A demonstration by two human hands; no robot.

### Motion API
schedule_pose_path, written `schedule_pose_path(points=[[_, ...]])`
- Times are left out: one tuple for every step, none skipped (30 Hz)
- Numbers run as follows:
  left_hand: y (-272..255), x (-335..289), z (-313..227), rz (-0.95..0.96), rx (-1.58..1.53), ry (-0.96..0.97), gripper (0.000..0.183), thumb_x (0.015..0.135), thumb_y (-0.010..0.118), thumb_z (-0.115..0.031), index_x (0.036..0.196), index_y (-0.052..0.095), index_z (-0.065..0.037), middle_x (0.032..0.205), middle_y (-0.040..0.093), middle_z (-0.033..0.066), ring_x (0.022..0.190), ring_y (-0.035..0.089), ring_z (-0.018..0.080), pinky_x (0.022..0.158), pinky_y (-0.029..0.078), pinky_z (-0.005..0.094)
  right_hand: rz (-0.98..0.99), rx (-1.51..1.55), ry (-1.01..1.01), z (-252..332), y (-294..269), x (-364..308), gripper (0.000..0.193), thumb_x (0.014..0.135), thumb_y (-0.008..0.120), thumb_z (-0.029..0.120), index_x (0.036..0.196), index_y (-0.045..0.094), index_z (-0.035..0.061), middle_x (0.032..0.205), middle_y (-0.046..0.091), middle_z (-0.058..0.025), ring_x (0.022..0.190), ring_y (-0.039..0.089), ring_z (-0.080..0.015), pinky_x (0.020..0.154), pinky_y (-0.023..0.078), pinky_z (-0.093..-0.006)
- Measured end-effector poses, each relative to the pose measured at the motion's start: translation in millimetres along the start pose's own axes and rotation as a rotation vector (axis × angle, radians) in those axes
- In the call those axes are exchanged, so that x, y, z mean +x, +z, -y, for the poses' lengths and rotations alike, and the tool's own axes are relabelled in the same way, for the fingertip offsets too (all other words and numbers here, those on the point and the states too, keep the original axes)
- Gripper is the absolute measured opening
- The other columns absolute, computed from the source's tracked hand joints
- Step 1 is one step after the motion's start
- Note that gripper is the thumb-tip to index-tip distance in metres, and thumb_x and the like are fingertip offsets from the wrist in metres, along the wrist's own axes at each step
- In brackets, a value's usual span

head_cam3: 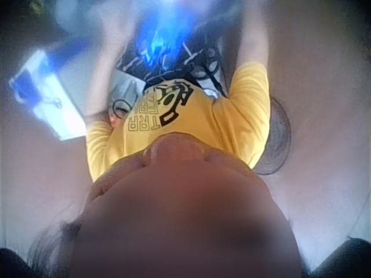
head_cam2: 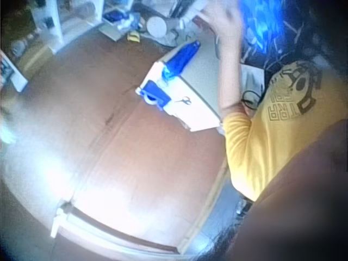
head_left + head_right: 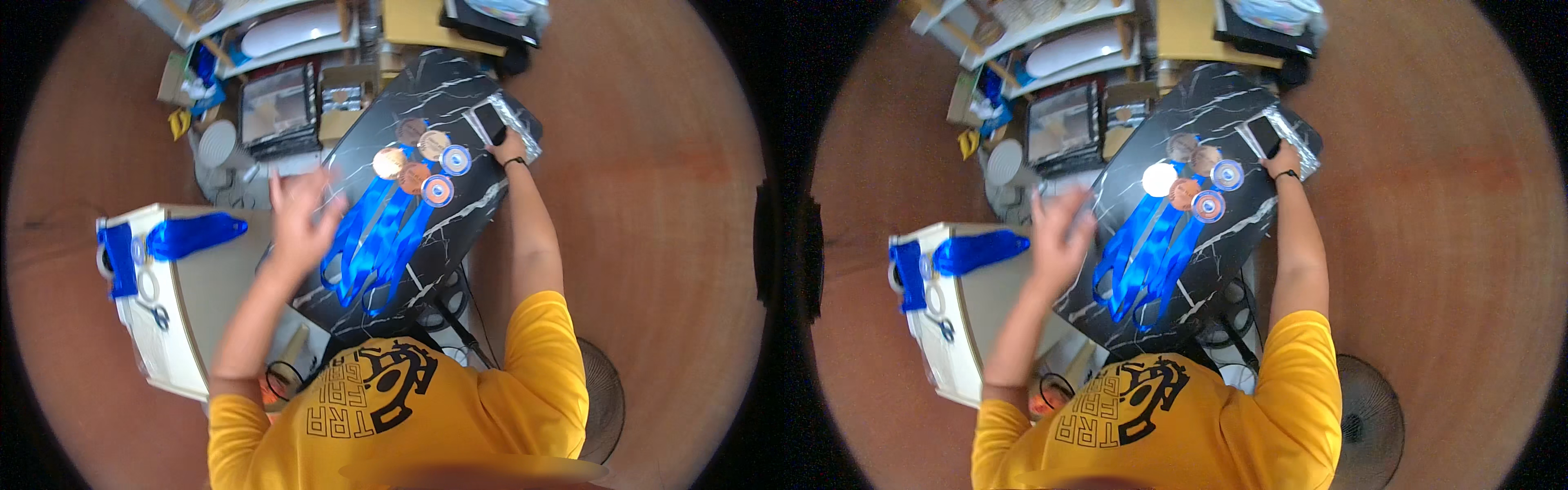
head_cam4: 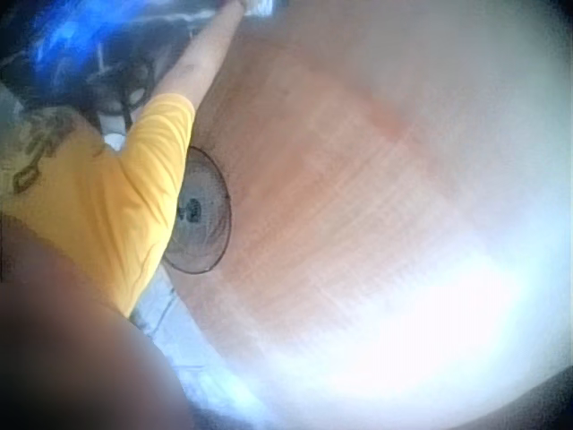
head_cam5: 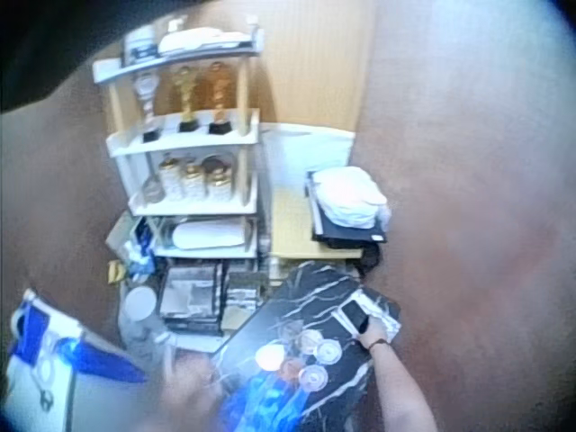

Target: The person attaches round medallions to blue ribbons on a marble-patterned table. They pick up each medallion, thread it onto a ribbon, and place the assembled medal on the table, repeating the process for several units.

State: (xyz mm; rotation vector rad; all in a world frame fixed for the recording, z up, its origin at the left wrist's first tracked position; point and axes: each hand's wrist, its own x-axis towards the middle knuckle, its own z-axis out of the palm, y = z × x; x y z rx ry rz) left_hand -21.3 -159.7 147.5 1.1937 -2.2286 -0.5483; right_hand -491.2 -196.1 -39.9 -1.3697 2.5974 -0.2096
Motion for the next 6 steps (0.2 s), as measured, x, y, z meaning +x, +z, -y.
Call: schedule_pose_path(points=[[-30.5, 32.7, -1.6, -0.139, -0.023, 0.058, 0.035, 0.089, 0.06, -0.023, 0.119, 0.06, -0.005, 0.121, 0.061, 0.0133, 0.118, 0.054, 0.0281, 0.111, 0.022, 0.0519, -0.027, 0.011, -0.029, 1.8, 1.5, 9.0, 0.08, 0.061, 0.086, 0.028, 0.128, 0.05, 0.0008, 0.124, 0.056, -0.0219, 0.117, 0.052, -0.036, 0.099, 0.043, -0.0411], [-59.2, 64.1, -7.0, -0.246, -0.362, 0.111, 0.035, 0.093, 0.055, -0.023, 0.12, 0.058, -0.001, 0.122, 0.06, 0.0138, 0.118, 0.054, 0.0284, 0.109, 0.03, 0.0448, -0.05, 0.024, -0.052, 0.0, 4.5, 9.6, 0.08, 0.06, 0.086, 0.028, 0.127, 0.05, 0.0014, 0.122, 0.058, -0.0221, 0.115, 0.054, -0.0362, 0.098, 0.044, -0.0417], [-90.4, 83.4, -17.1, -0.257, -0.537, 0.145, 0.036, 0.097, 0.048, -0.025, 0.122, 0.055, 0.001, 0.122, 0.06, 0.0152, 0.118, 0.054, 0.0297, 0.107, 0.034, 0.0416, -0.072, 0.047, -0.082, -2.4, 6.6, 9.5, 0.079, 0.06, 0.086, 0.027, 0.126, 0.051, 0.0025, 0.12, 0.059, -0.0216, 0.113, 0.055, -0.037, 0.097, 0.044, -0.0423], [-118.6, 116.6, -23.7, -0.171, -0.98, 0.322, 0.04, 0.1, 0.042, -0.029, 0.126, 0.052, -0.001, 0.122, 0.059, 0.0167, 0.119, 0.053, 0.0315, 0.108, 0.032, 0.0451, -0.052, 0.079, -0.116, -4.2, 7.2, 10.3, 0.078, 0.061, 0.086, 0.028, 0.126, 0.051, 0.0031, 0.121, 0.059, -0.0215, 0.113, 0.055, -0.0375, 0.097, 0.044, -0.0424], [-147.7, 128.5, -34.8, 0.055, -1.419, 0.276, 0.051, 0.099, 0.04, -0.038, 0.133, 0.046, 0.0, 0.126, 0.057, 0.0182, 0.119, 0.054, 0.0329, 0.111, 0.027, 0.0495, -0.041, 0.093, -0.097, -4.4, 7.7, 11.2, 0.079, 0.061, 0.086, 0.03, 0.127, 0.051, 0.0039, 0.123, 0.057, -0.0226, 0.115, 0.054, -0.0379, 0.098, 0.043, -0.0423], [-171.7, 111.7, -49.1, -0.013, -1.367, 0.247, 0.051, 0.099, 0.04, -0.038, 0.133, 0.046, 0.0, 0.126, 0.057, 0.0182, 0.119, 0.054, 0.0329, 0.111, 0.027, 0.0495, 0.016, 0.036, -0.068, -3.6, 6.8, 12.9, 0.08, 0.062, 0.085, 0.031, 0.128, 0.051, 0.004, 0.126, 0.056, -0.0233, 0.117, 0.053, -0.0375, 0.099, 0.043, -0.0419]])
